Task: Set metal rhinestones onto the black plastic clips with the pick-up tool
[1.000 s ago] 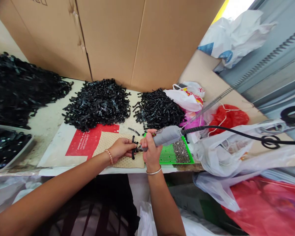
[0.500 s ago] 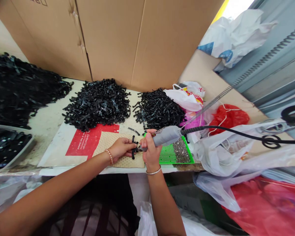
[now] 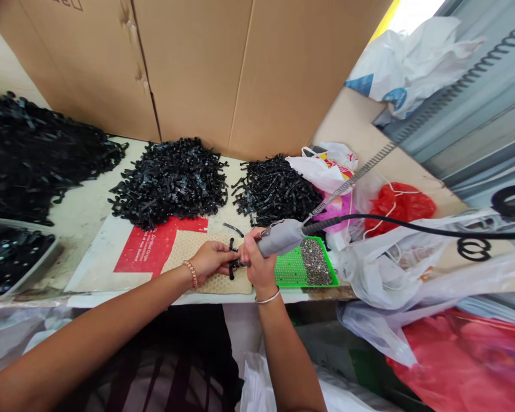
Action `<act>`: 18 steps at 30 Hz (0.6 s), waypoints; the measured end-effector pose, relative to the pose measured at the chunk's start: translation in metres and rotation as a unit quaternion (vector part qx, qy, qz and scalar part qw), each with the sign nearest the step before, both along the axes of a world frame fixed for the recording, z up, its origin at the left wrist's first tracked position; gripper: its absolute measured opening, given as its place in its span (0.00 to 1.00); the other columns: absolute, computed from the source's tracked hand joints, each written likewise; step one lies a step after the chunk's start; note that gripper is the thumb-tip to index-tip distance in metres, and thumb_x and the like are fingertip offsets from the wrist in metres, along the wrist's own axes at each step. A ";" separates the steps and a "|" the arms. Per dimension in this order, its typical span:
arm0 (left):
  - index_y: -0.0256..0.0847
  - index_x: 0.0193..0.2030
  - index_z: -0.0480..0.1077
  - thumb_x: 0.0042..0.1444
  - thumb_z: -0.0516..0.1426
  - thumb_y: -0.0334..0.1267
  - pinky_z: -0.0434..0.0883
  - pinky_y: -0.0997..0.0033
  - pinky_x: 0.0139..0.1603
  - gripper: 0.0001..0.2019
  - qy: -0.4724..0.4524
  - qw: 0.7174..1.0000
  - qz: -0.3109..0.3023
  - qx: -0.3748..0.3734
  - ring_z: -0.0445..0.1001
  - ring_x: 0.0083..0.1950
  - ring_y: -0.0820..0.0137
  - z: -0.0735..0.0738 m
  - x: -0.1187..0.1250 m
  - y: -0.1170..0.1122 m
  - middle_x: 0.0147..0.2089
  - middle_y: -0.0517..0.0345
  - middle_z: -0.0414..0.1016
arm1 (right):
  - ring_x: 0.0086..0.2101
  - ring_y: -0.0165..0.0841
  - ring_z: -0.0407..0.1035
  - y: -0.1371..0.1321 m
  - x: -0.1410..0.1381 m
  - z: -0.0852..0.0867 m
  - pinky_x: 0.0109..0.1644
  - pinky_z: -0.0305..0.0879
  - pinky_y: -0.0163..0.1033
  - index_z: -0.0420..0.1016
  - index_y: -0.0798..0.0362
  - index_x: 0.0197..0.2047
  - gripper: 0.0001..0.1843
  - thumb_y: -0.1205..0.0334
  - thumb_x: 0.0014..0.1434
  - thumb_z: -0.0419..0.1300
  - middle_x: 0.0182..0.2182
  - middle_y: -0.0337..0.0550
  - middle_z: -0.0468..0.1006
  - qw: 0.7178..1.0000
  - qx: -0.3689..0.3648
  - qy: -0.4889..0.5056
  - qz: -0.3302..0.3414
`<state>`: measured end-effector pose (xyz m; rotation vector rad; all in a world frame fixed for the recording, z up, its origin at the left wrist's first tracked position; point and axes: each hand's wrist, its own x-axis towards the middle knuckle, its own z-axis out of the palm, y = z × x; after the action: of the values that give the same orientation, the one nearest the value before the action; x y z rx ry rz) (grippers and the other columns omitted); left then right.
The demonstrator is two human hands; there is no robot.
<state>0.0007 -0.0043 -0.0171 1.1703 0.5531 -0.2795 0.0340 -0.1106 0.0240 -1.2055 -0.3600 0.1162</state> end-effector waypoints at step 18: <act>0.32 0.26 0.70 0.55 0.63 0.29 0.75 0.76 0.27 0.08 0.028 0.999 -0.008 -0.020 0.77 0.28 0.70 0.014 -0.002 0.004 0.27 0.50 0.77 | 0.15 0.23 0.54 -0.039 0.047 0.013 0.22 0.58 0.30 0.69 0.52 0.35 0.17 0.53 0.48 0.69 0.13 0.25 0.59 0.980 0.042 -0.059 -0.183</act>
<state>-0.0017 -0.0005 -0.0029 1.1307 0.5856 -0.3363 0.0808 -0.1498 0.0369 -1.1778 -0.2376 -0.2875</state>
